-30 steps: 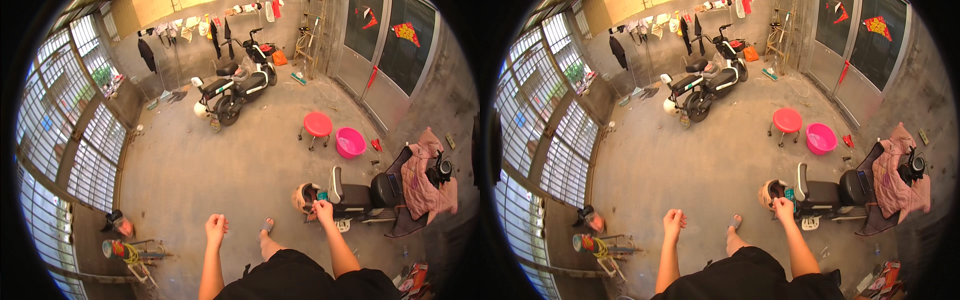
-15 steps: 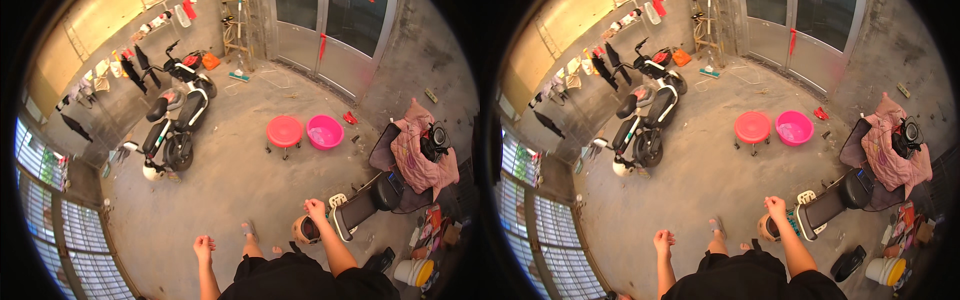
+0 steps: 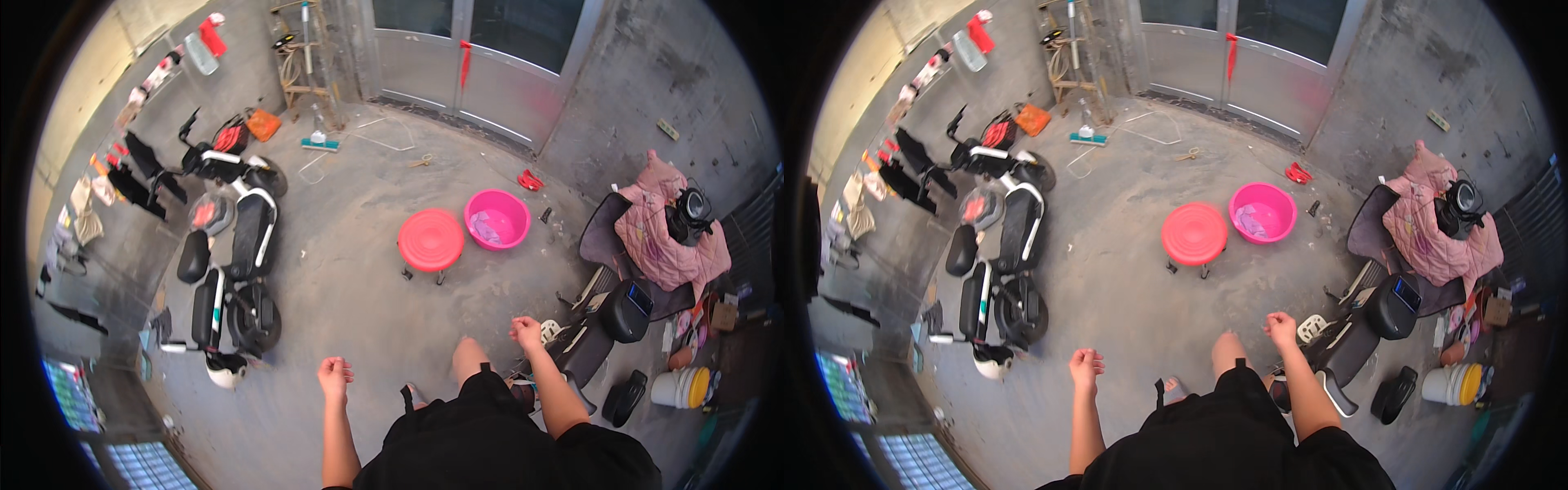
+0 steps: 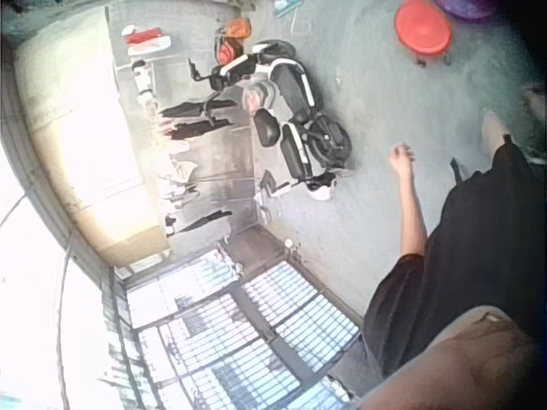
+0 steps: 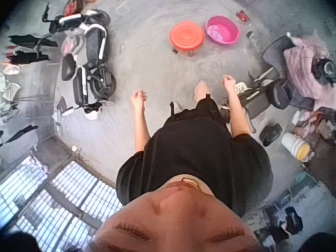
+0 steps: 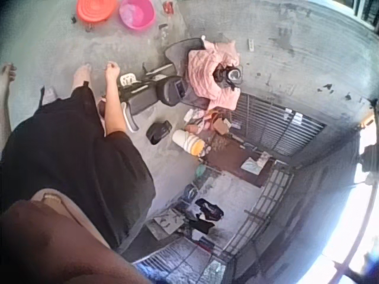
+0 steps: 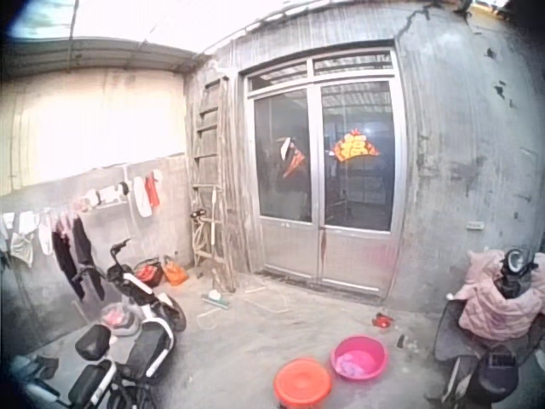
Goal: The person organizes various plastic buckets and basins on the floor, then picks up a green basin and a cloth to scrub the inside of the basin by hand while squatting.
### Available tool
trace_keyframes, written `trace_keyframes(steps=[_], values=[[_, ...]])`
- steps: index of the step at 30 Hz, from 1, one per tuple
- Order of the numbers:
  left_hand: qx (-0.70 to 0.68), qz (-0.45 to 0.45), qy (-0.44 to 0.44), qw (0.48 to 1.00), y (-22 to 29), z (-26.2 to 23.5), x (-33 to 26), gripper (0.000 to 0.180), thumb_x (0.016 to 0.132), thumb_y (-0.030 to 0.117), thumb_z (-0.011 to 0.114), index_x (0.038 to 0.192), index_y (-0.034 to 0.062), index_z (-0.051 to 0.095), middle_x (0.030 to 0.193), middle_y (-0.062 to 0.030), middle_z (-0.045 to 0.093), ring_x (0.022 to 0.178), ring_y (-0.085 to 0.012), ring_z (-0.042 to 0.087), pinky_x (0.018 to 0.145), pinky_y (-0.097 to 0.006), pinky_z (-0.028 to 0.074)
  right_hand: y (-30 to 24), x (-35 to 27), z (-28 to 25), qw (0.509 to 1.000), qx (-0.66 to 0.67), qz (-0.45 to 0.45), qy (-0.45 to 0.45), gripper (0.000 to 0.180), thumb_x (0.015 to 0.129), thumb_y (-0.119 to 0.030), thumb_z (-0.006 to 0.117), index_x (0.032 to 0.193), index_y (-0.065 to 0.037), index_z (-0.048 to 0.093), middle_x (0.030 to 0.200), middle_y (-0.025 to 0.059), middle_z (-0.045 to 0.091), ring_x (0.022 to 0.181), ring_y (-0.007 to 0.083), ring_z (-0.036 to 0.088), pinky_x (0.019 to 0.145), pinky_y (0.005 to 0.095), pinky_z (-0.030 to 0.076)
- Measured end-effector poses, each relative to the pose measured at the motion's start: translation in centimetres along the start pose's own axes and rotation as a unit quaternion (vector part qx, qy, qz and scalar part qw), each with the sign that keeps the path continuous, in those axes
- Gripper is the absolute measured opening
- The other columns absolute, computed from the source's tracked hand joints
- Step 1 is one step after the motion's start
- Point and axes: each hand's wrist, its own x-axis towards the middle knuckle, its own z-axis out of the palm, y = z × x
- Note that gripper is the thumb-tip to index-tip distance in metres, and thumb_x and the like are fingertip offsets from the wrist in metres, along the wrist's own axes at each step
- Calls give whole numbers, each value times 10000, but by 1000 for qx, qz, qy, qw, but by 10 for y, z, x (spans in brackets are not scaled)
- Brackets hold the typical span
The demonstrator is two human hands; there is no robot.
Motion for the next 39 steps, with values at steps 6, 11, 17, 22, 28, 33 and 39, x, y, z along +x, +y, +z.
trace_keyframes(steps=[6,11,17,22,28,33,39], values=[[75,-43,-74,994,34,115,82,130,858,159,498,826,33,509,708,-80,581,501,-123,519,422,-244,420,10,98,4,991,64,101,66,88,804,-89,534,861,-40,581,719,55,588,551,147,571,464,260,464],[128,-145,-53,980,21,202,156,162,867,186,468,901,35,516,743,-92,591,531,-161,546,443,-267,442,19,219,24,959,137,224,103,66,785,-90,550,840,-56,563,677,67,587,535,169,578,468,286,480],[109,-266,-36,957,-7,313,233,291,878,238,422,1048,11,484,895,-143,583,678,-236,586,540,-314,490,29,328,59,915,179,352,87,111,774,-107,568,873,-80,525,679,67,585,544,172,580,483,307,499],[2,-397,-56,916,-99,382,317,487,902,383,341,1224,17,343,1201,-213,432,1036,-349,487,823,-438,434,73,414,92,874,229,404,145,142,778,-131,575,901,-93,514,662,55,573,542,172,573,507,333,508],[-109,-473,107,868,-187,409,377,637,868,524,278,1306,61,260,1358,-151,276,1240,-315,289,988,-481,252,131,511,130,832,365,407,100,215,806,-186,563,989,-82,522,829,97,580,761,201,578,644,333,518],[-221,-473,35,853,-229,429,402,715,839,589,265,1342,84,220,1382,-116,240,1261,-295,246,1030,-478,148,189,590,132,787,427,426,133,356,838,-255,560,1128,-81,453,1084,141,493,949,241,519,791,392,470],[-360,-452,83,812,-229,434,403,726,826,603,261,1339,90,233,1414,-76,191,1295,-273,195,1043,-495,151,183,619,163,760,482,403,166,525,801,-284,617,1214,-89,358,1313,140,268,1165,263,356,917,434,393]])
